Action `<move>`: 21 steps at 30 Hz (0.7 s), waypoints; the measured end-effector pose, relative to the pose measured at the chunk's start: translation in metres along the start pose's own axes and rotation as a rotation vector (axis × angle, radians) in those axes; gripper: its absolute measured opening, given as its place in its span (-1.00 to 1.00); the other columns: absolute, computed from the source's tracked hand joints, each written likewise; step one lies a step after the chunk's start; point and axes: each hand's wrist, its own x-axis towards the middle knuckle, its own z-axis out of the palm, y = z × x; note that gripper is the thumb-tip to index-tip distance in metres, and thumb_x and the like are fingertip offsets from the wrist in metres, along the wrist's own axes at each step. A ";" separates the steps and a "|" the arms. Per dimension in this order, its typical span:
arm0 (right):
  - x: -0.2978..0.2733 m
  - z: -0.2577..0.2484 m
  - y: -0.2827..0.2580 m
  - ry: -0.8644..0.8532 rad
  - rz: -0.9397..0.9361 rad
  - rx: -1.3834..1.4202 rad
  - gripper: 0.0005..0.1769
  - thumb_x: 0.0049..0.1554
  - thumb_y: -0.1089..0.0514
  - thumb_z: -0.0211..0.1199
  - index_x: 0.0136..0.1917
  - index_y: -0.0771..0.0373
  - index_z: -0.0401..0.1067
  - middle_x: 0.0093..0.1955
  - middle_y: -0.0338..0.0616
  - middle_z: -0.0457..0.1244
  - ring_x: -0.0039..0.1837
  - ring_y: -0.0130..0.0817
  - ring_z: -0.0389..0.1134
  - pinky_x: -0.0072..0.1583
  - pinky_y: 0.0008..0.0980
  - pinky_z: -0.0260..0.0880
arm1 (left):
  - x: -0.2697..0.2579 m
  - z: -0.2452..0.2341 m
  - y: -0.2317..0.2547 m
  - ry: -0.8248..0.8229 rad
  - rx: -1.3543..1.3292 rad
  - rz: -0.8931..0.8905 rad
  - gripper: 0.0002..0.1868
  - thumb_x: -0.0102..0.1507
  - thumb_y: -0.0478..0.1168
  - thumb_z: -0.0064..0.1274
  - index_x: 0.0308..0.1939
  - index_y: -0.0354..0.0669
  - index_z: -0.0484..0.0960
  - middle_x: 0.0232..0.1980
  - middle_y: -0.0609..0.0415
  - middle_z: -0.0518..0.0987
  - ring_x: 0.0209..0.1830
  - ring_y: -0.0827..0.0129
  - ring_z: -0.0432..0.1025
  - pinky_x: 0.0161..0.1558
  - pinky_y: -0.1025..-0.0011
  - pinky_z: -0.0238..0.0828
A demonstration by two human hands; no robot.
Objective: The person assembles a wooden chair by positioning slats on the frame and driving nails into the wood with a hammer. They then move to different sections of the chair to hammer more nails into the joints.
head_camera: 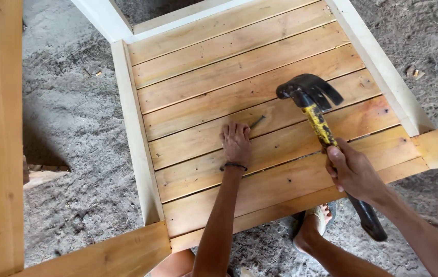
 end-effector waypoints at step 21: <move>-0.013 -0.010 -0.029 0.103 -0.478 0.275 -0.59 0.36 -0.17 -0.19 0.18 0.19 0.20 -0.41 -0.24 0.20 -0.48 -0.51 0.24 -0.44 -0.45 0.32 | -0.004 0.005 -0.003 0.012 0.035 0.012 -0.96 0.28 -0.22 0.12 -0.22 -0.04 0.58 -0.08 0.08 0.49 0.04 0.09 0.37 0.01 0.08 0.24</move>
